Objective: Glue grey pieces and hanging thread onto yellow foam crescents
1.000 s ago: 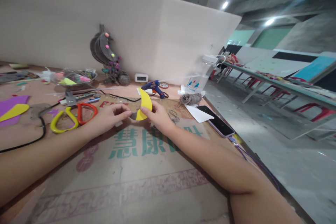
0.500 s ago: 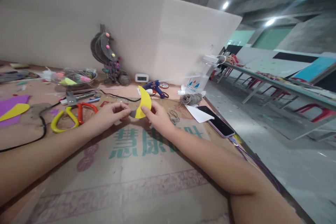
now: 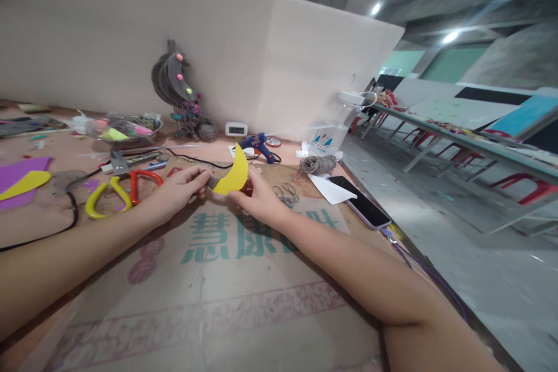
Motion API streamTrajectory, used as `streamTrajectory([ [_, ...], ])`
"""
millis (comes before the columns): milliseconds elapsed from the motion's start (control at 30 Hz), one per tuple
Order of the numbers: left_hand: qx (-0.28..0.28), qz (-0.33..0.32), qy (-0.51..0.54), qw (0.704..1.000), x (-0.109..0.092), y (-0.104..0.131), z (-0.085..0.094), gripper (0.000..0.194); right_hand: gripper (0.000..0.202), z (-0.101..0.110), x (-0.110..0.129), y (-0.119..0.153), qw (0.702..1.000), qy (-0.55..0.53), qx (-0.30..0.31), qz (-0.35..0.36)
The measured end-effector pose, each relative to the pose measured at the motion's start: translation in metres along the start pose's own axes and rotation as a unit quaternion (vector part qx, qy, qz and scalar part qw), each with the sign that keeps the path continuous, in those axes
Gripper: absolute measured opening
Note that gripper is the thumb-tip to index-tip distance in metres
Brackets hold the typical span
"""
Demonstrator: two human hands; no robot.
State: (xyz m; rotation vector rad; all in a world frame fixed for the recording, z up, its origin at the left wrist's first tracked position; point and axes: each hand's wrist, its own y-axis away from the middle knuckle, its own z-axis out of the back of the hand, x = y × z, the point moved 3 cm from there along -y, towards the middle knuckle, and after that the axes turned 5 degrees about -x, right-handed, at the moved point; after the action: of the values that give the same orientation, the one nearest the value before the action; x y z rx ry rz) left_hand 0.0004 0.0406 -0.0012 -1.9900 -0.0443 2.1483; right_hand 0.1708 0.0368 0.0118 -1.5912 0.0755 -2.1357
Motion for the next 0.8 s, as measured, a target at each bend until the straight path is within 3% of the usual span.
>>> streamTrajectory([
  [100, -0.005, -0.003, -0.016, 1.000, 0.001, 0.000, 0.000, 0.028, 0.043, -0.002, 0.002, 0.001, 1.000, -0.002, 0.022, 0.011],
  [300, 0.012, -0.016, -0.061, 0.998, -0.007, 0.002, -0.001, 0.023, 0.045, -0.003, 0.004, 0.003, 0.995, -0.062, 0.021, -0.080],
  [400, 0.016, -0.019, -0.084, 0.996, -0.007, 0.002, -0.002, 0.020, 0.037, -0.002, 0.000, 0.001, 0.994, -0.039, 0.019, -0.105],
  [667, 0.049, -0.057, -0.150, 0.986, -0.006, 0.001, -0.002, 0.026, 0.010, 0.005, 0.009, -0.003, 0.997, 0.072, -0.028, 0.010],
  [800, 0.066, -0.057, -0.159, 0.983, -0.007, 0.002, -0.002, 0.030, 0.014, 0.005, 0.009, -0.003, 0.995, 0.091, -0.041, 0.012],
])
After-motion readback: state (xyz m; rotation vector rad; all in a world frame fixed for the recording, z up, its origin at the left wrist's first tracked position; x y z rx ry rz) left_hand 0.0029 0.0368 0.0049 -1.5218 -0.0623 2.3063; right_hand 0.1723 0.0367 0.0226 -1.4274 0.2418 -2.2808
